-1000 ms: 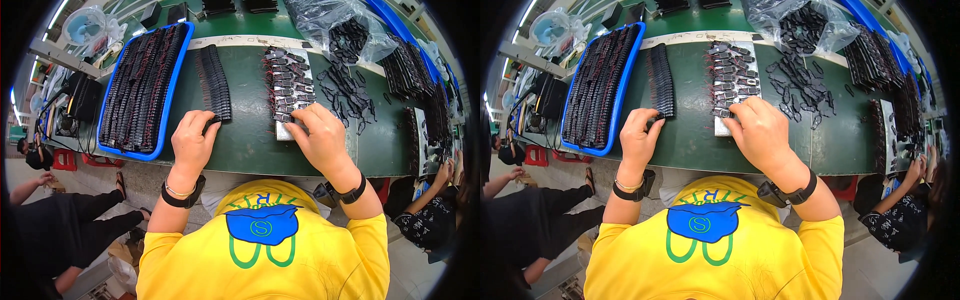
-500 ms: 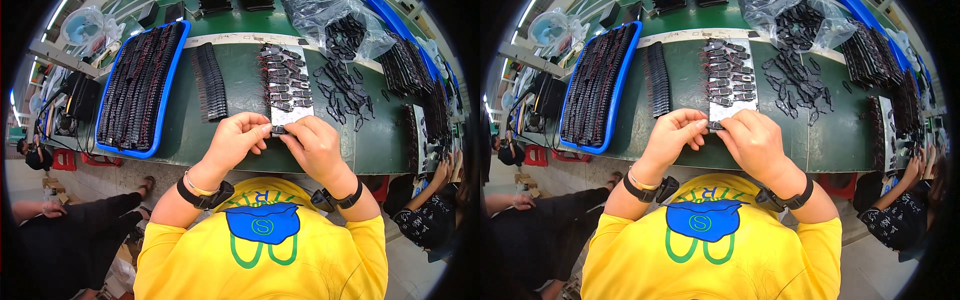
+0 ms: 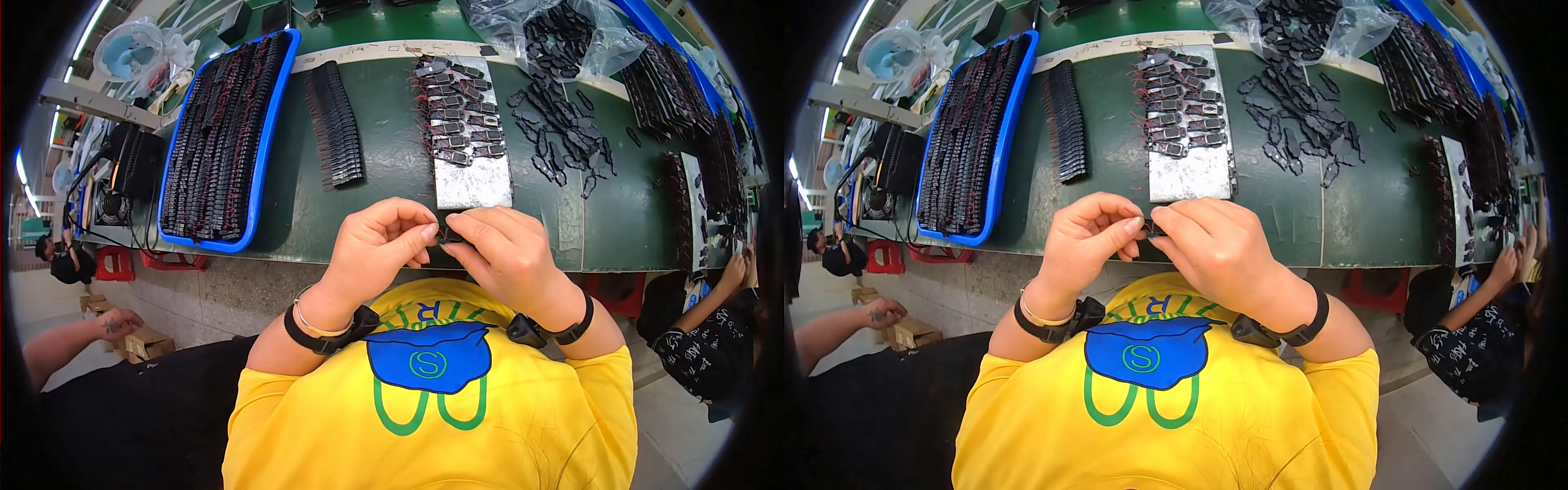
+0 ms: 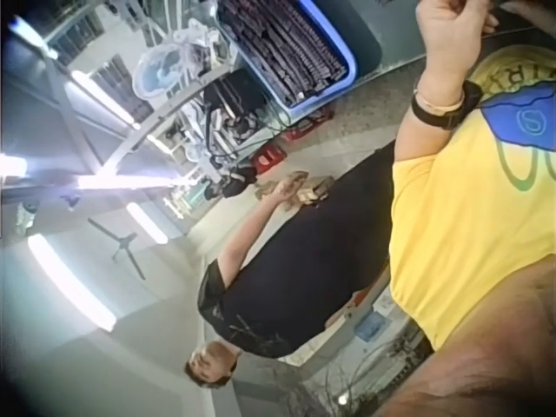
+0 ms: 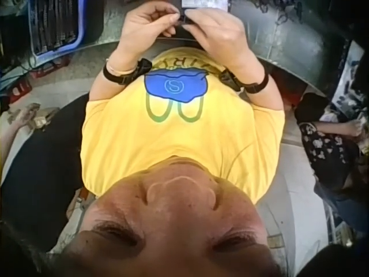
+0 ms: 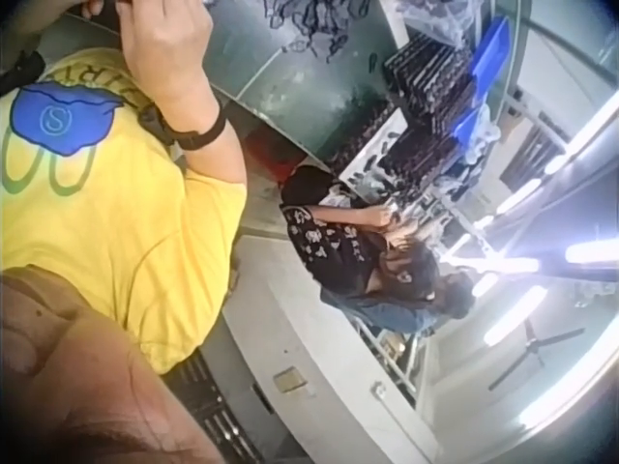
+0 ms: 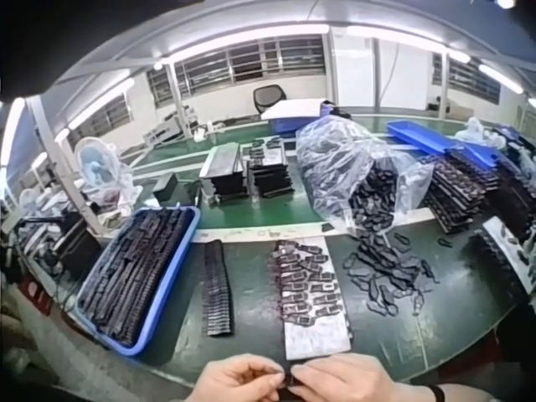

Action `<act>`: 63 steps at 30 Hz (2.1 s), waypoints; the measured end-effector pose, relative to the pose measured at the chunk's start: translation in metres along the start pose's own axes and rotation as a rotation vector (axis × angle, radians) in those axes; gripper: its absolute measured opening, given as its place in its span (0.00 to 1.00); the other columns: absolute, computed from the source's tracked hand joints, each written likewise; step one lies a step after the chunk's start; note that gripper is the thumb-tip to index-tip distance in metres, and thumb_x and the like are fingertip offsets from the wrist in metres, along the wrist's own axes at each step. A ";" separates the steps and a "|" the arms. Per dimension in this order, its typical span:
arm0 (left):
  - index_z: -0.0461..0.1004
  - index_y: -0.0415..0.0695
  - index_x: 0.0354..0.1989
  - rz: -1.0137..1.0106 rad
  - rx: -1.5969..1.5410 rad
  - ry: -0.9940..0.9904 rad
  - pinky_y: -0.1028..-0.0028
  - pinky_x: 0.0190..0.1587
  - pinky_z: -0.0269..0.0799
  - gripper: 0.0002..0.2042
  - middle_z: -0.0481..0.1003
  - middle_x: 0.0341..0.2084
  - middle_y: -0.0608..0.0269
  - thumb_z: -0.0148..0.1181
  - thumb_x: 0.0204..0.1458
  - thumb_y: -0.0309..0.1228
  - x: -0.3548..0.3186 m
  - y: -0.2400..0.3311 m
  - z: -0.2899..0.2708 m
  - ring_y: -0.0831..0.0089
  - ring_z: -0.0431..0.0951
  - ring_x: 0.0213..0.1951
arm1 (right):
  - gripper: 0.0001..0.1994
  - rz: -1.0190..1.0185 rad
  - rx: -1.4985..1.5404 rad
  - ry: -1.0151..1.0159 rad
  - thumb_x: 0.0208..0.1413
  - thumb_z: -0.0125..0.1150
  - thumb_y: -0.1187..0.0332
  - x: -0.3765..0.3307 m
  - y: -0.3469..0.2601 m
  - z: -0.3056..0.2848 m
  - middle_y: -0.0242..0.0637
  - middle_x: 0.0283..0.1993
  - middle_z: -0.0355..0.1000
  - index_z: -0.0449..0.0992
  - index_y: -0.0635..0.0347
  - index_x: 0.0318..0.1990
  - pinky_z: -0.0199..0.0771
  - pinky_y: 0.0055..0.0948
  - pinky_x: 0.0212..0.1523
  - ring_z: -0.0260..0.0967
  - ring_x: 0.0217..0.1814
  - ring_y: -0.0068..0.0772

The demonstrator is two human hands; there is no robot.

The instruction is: The person picks up a speaker and a plastic housing by hand, fits the speaker into the housing, and presses them together. They then place the assembled unit onto a metal plate and repeat the process.

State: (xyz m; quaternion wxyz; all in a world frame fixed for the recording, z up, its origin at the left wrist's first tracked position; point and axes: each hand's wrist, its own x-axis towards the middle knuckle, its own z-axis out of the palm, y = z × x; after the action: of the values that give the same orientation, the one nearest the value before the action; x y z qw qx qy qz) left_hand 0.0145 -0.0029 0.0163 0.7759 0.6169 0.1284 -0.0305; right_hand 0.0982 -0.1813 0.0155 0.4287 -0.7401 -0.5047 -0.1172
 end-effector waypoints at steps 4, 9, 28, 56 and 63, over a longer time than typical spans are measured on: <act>0.76 0.38 0.37 -0.011 -0.009 -0.029 0.82 0.31 0.74 0.05 0.77 0.30 0.62 0.60 0.52 0.21 -0.002 -0.003 0.002 0.81 0.77 0.29 | 0.16 -0.005 -0.004 -0.017 0.35 0.70 0.78 -0.005 -0.002 -0.001 0.39 0.30 0.73 0.77 0.64 0.36 0.73 0.32 0.27 0.73 0.28 0.40; 0.77 0.38 0.34 0.460 0.498 -0.032 0.81 0.36 0.73 0.05 0.76 0.35 0.59 0.62 0.48 0.19 0.001 -0.006 0.004 0.77 0.76 0.36 | 0.16 0.024 -0.024 -0.048 0.35 0.70 0.78 -0.009 -0.003 -0.004 0.39 0.29 0.73 0.77 0.64 0.36 0.72 0.31 0.26 0.73 0.28 0.39; 0.75 0.36 0.40 0.032 -0.250 -0.083 0.79 0.32 0.75 0.06 0.77 0.34 0.55 0.57 0.55 0.22 -0.005 -0.025 0.000 0.74 0.78 0.28 | 0.15 -0.123 -0.008 -0.003 0.36 0.70 0.79 -0.018 0.003 -0.009 0.36 0.28 0.72 0.78 0.63 0.37 0.66 0.26 0.21 0.69 0.23 0.33; 0.75 0.33 0.36 -0.241 -0.150 -0.152 0.79 0.24 0.75 0.06 0.78 0.24 0.54 0.57 0.55 0.23 -0.002 -0.009 -0.003 0.76 0.77 0.21 | 0.11 0.031 0.064 0.087 0.42 0.68 0.76 -0.022 0.028 -0.043 0.38 0.31 0.74 0.76 0.64 0.36 0.71 0.26 0.27 0.72 0.28 0.33; 0.75 0.33 0.35 -0.190 -0.232 -0.152 0.79 0.23 0.75 0.05 0.78 0.24 0.52 0.58 0.54 0.23 -0.004 -0.013 -0.008 0.75 0.77 0.19 | 0.13 0.606 -0.291 -0.065 0.43 0.69 0.69 -0.010 0.094 -0.091 0.41 0.31 0.74 0.77 0.65 0.36 0.72 0.27 0.32 0.71 0.26 0.31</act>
State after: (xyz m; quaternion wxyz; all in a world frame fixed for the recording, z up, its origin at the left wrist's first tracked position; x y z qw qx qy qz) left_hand 0.0064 0.0008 0.0031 0.8430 0.5042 0.1298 -0.1353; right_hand 0.1965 -0.2678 0.0154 0.3175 -0.9134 -0.2529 -0.0315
